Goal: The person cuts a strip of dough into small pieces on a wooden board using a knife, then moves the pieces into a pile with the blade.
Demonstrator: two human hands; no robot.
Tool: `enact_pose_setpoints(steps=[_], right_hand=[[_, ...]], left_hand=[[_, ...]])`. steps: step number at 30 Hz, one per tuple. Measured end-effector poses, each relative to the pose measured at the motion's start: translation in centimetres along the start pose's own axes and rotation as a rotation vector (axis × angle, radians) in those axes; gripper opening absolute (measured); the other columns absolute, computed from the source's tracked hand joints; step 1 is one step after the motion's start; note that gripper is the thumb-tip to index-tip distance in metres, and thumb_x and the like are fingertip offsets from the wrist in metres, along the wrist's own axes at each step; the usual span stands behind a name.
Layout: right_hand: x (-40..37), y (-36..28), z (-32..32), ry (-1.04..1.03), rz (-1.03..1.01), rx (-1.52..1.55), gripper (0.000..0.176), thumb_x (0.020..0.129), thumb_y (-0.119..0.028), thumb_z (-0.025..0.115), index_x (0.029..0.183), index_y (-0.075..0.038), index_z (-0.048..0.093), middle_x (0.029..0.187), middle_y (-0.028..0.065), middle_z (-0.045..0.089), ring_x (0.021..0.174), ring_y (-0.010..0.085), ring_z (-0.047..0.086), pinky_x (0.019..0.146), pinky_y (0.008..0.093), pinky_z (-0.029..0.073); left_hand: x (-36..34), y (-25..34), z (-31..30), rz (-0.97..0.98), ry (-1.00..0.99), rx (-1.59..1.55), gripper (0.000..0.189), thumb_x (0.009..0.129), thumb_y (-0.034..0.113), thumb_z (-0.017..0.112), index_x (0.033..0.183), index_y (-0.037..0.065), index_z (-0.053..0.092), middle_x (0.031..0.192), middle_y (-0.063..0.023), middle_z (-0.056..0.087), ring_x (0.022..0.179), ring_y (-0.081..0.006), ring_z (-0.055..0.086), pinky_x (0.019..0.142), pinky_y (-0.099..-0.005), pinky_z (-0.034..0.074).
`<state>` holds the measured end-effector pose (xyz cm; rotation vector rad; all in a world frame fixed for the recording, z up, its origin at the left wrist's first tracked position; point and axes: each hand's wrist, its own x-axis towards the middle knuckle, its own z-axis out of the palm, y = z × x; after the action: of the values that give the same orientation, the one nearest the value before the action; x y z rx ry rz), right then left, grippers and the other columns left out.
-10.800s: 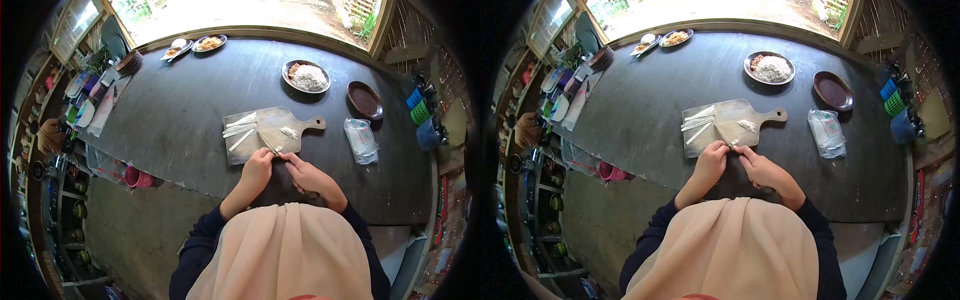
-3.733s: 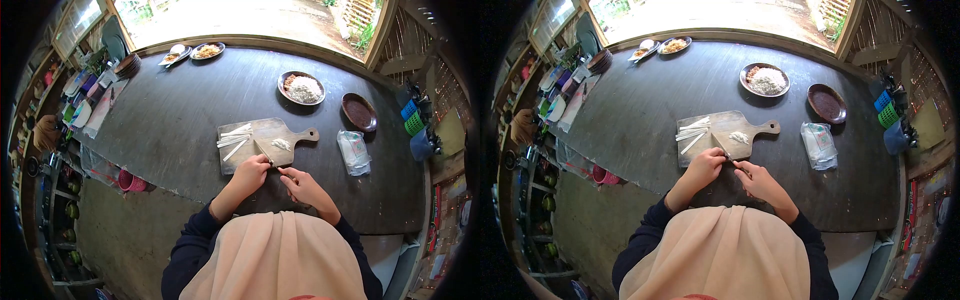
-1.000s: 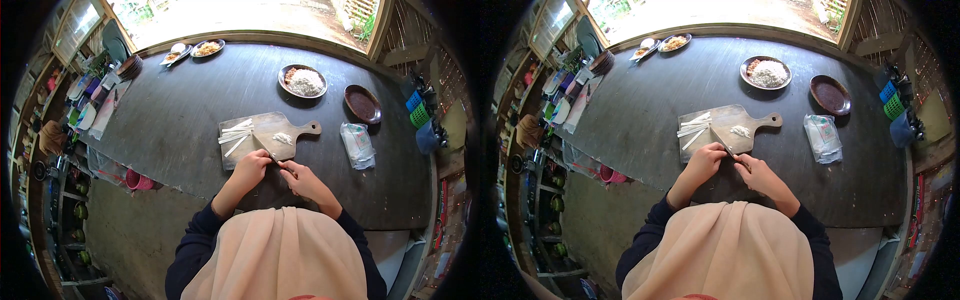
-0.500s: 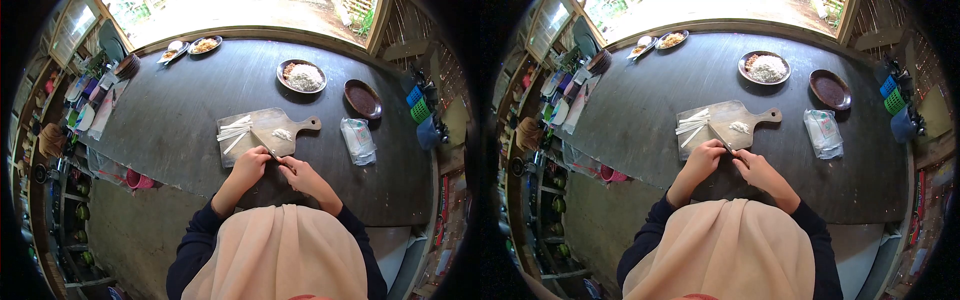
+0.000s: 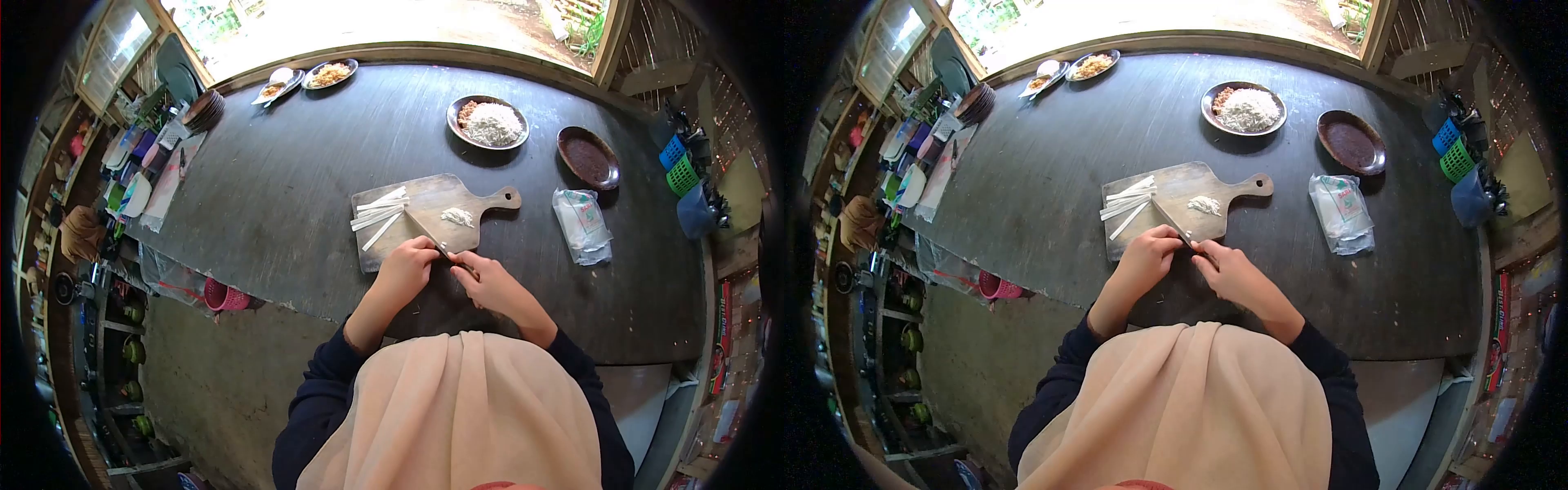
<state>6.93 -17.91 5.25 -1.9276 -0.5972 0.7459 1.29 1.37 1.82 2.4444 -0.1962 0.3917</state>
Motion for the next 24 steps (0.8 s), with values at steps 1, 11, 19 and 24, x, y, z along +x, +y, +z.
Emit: enact_pose_setpoints(steps=[1, 11, 19, 24], right_hand=[[-0.2, 0.0, 0.1, -0.004, 0.008, 0.011, 0.031, 0.097, -0.021, 0.057, 0.123, -0.004, 0.059, 0.061, 0.0072, 0.056, 0.045, 0.0116, 0.05, 0.046, 0.0289, 0.042], [-2.8, 0.4, -1.3, -0.098, 0.029, 0.128, 0.039, 0.099, -0.017, 0.052, 0.138, -0.014, 0.051, 0.058, 0.0013, 0.051, 0.046, 0.009, 0.049, 0.047, 0.0275, 0.043], [-5.5, 2.1, -1.0, -0.007, 0.04, -0.042, 0.039, 0.098, -0.016, 0.053, 0.136, -0.017, 0.054, 0.065, 0.0133, 0.054, 0.055, 0.0143, 0.047, 0.062, 0.028, 0.047], [-5.7, 2.2, -1.0, -0.003, -0.01, -0.101, 0.039, 0.098, -0.016, 0.053, 0.137, -0.018, 0.054, 0.067, 0.0154, 0.056, 0.056, 0.0156, 0.048, 0.063, 0.0286, 0.047]], left_hand=[[-0.1, 0.1, -0.1, 0.01, 0.003, 0.003, 0.019, 0.077, -0.002, 0.061, 0.092, 0.002, 0.071, 0.098, -0.01, 0.065, 0.086, -0.0304, 0.065, 0.076, -0.036, 0.053], [-0.3, -0.1, 0.2, 0.01, 0.046, -0.018, 0.019, 0.077, -0.003, 0.061, 0.092, 0.002, 0.071, 0.097, -0.0108, 0.064, 0.088, -0.0297, 0.064, 0.078, -0.0362, 0.052], [-0.3, -0.2, 0.1, 0.0, 0.028, -0.051, 0.019, 0.077, -0.003, 0.062, 0.093, 0.001, 0.071, 0.097, -0.0104, 0.064, 0.089, -0.0295, 0.064, 0.079, -0.0362, 0.052], [-0.3, -0.1, 0.2, 0.003, 0.029, -0.032, 0.018, 0.078, -0.003, 0.062, 0.093, 0.001, 0.071, 0.097, -0.0102, 0.064, 0.089, -0.0295, 0.064, 0.079, -0.0365, 0.052]])
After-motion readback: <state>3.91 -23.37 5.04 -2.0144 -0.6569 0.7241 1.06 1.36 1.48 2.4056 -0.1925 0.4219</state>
